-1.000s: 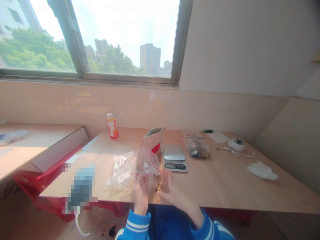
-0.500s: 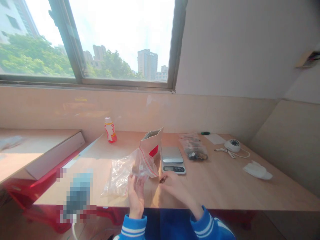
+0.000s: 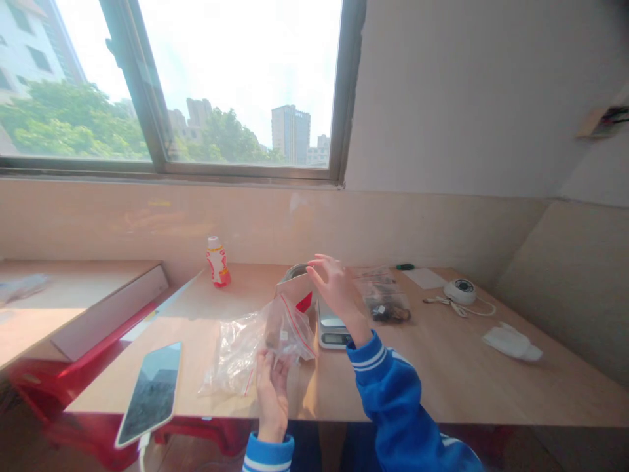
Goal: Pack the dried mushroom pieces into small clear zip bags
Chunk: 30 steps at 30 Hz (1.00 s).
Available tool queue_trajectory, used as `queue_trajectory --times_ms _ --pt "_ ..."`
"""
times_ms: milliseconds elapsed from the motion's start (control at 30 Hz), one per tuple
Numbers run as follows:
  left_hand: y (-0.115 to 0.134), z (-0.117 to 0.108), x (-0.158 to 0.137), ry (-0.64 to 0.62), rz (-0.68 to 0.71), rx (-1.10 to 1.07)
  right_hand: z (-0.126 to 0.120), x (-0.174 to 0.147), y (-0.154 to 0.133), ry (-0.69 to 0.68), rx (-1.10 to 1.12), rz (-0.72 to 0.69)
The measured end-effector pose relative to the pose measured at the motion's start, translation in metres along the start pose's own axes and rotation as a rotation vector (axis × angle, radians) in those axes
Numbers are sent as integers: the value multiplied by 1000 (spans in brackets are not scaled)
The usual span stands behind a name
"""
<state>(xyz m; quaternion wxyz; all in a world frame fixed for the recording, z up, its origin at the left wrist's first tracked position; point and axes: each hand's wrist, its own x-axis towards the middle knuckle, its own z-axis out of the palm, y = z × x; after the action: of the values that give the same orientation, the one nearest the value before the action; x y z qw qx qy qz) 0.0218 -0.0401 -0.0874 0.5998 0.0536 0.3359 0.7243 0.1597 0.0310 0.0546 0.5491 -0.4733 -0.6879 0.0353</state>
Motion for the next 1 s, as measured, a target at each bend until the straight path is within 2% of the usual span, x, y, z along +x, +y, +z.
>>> queue_trajectory --times_ms 67,133,200,300,400,533,733,933,1000 --pt "-2 0 0 -5 3 16 -1 -16 3 68 90 14" --pt "-5 0 0 -15 7 49 -2 -36 9 59 222 84" --pt "-8 1 -2 -44 7 89 -2 -56 15 -57 352 201" --pt "-14 0 -3 -127 21 154 -1 -78 21 -338 479 367" --pt "-18 -3 -1 -211 99 294 0 -87 22 -490 518 404" --pt "-20 -8 1 -235 210 507 5 -89 23 -516 479 398" --pt "-13 -2 -3 -319 237 636 10 -94 27 -489 444 374" --pt "-1 -3 -3 -241 252 636 -18 -86 44 -425 412 459" --pt "4 -6 -1 -196 274 612 -31 -73 47 -348 355 450"
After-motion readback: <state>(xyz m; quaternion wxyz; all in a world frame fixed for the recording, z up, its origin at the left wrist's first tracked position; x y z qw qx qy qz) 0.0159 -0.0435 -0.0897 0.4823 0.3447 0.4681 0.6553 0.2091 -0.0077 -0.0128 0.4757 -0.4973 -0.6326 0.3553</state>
